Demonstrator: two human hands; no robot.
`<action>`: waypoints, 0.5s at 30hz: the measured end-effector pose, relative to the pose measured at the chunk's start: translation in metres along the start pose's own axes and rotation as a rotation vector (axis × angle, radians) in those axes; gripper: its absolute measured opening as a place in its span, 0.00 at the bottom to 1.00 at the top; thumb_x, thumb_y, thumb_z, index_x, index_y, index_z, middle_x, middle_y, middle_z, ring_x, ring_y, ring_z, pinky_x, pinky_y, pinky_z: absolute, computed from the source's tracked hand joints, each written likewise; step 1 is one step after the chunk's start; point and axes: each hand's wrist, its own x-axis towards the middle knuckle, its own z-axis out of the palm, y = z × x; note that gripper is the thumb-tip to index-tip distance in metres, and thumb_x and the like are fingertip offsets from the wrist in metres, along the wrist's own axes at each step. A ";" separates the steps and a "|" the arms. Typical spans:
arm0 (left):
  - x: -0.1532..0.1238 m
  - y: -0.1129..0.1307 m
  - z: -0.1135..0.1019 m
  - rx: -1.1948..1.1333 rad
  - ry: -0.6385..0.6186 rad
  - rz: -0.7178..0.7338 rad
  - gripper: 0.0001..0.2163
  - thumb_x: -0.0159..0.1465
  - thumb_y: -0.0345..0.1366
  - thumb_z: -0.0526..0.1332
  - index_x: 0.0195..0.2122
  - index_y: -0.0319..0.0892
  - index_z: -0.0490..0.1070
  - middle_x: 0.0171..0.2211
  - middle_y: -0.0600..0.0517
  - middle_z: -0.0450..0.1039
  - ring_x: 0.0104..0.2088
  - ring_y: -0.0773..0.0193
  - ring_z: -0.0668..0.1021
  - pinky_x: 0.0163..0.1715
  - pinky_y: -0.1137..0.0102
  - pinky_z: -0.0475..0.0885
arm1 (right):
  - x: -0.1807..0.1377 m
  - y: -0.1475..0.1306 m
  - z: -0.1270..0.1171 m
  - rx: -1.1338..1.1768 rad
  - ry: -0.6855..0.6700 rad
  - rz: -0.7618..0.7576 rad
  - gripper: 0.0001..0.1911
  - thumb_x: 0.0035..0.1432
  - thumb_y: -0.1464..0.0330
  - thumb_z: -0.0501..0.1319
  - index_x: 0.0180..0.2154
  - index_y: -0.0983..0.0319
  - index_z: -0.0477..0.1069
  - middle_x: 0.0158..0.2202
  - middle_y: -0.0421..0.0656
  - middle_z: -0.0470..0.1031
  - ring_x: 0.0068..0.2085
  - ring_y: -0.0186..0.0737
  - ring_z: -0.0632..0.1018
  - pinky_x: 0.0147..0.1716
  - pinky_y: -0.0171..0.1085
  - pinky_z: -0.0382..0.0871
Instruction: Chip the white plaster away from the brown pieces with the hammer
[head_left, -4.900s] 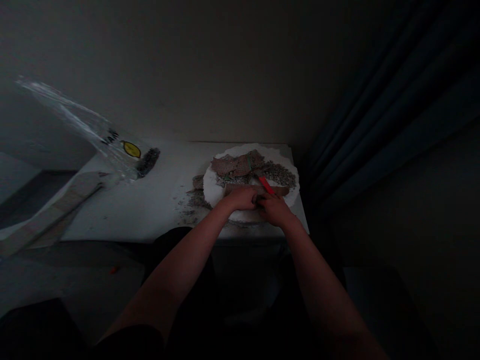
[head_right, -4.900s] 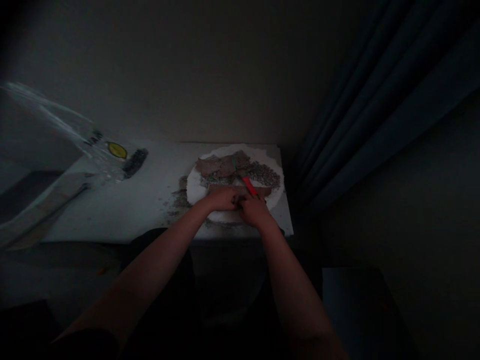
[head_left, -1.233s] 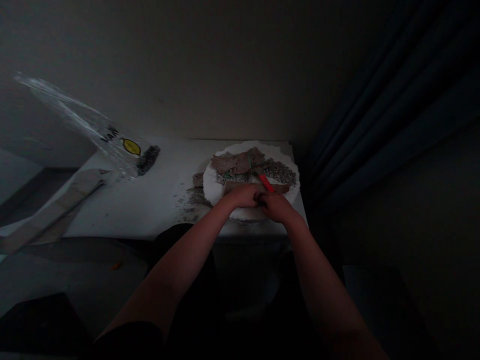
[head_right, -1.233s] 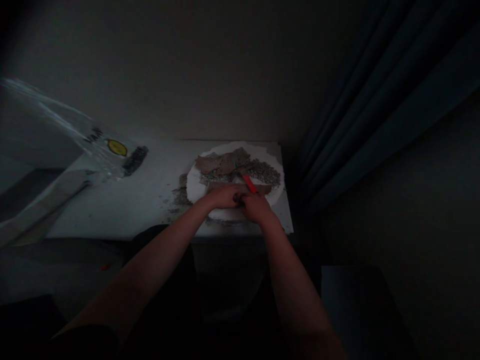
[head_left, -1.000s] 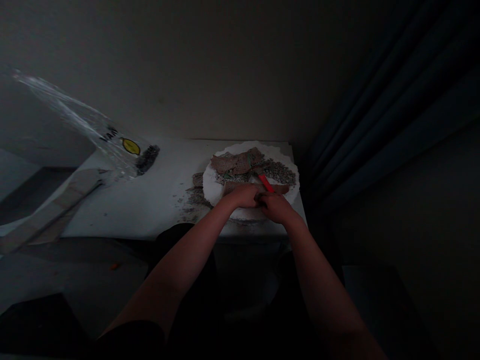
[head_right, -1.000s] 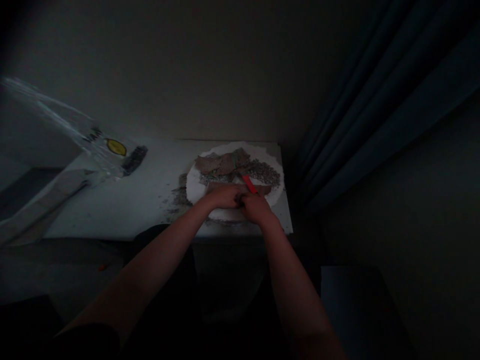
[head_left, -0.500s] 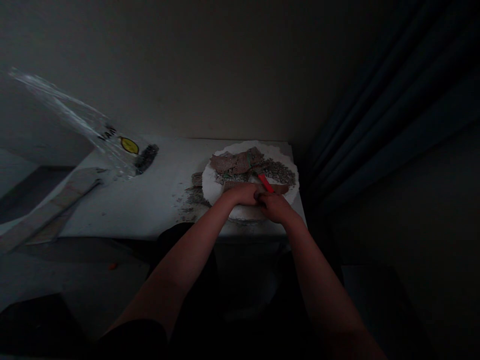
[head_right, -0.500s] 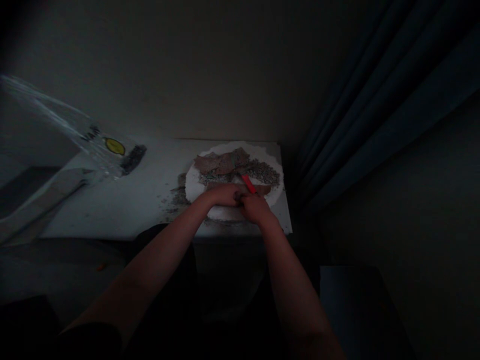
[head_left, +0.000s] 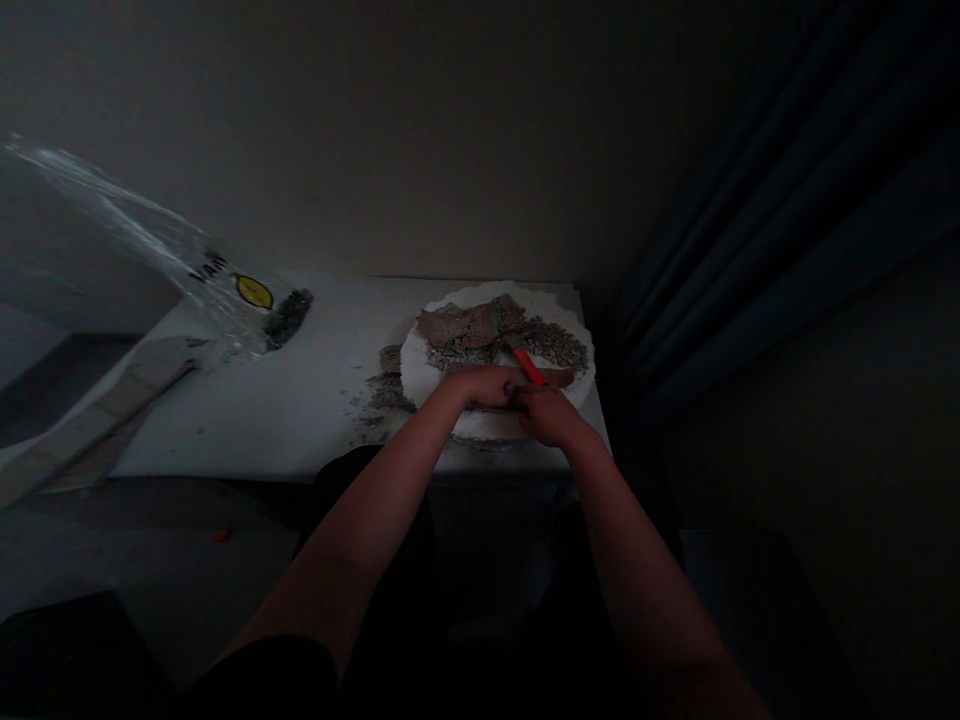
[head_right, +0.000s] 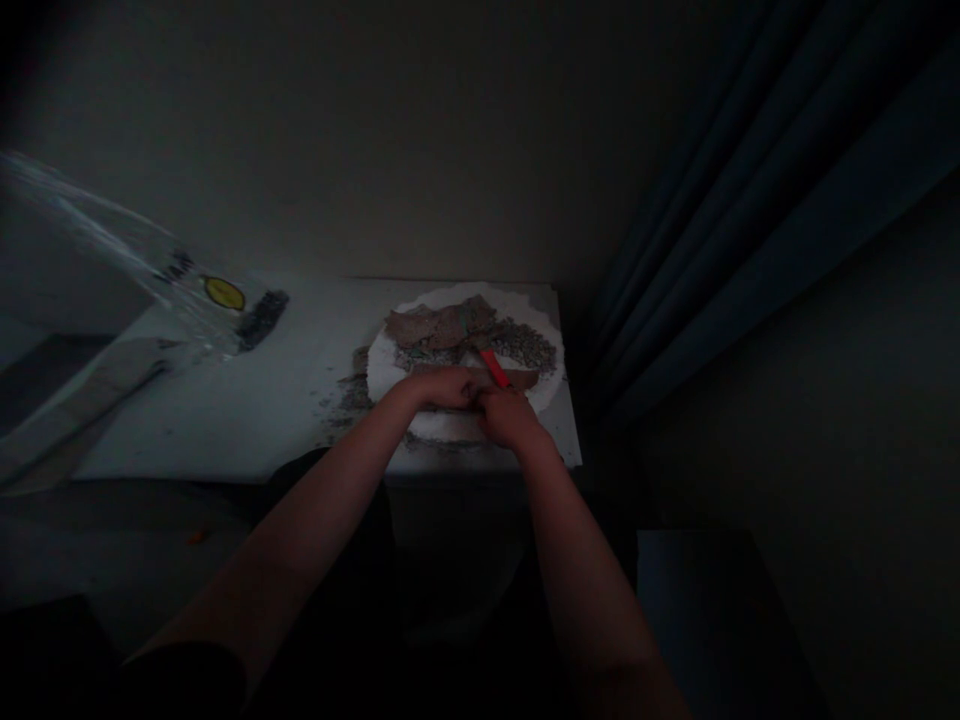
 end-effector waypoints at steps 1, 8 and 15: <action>0.000 0.001 -0.001 0.004 -0.011 0.004 0.06 0.55 0.32 0.59 0.24 0.40 0.73 0.22 0.53 0.71 0.22 0.66 0.67 0.25 0.70 0.59 | 0.000 0.000 0.000 0.000 0.001 0.003 0.19 0.61 0.73 0.56 0.52 0.63 0.76 0.56 0.52 0.75 0.57 0.50 0.74 0.56 0.45 0.66; 0.002 -0.003 -0.001 -0.006 -0.050 -0.001 0.06 0.55 0.32 0.57 0.24 0.40 0.73 0.21 0.53 0.70 0.22 0.66 0.67 0.24 0.70 0.58 | 0.000 0.001 0.001 -0.006 0.012 -0.007 0.19 0.60 0.74 0.57 0.52 0.64 0.76 0.57 0.52 0.75 0.59 0.51 0.72 0.57 0.46 0.65; 0.001 -0.001 -0.001 0.034 -0.017 -0.018 0.07 0.57 0.34 0.58 0.26 0.40 0.75 0.23 0.52 0.74 0.23 0.65 0.69 0.24 0.71 0.60 | 0.000 0.000 0.000 -0.008 -0.008 -0.003 0.19 0.60 0.74 0.57 0.52 0.63 0.76 0.55 0.51 0.76 0.56 0.50 0.75 0.57 0.44 0.65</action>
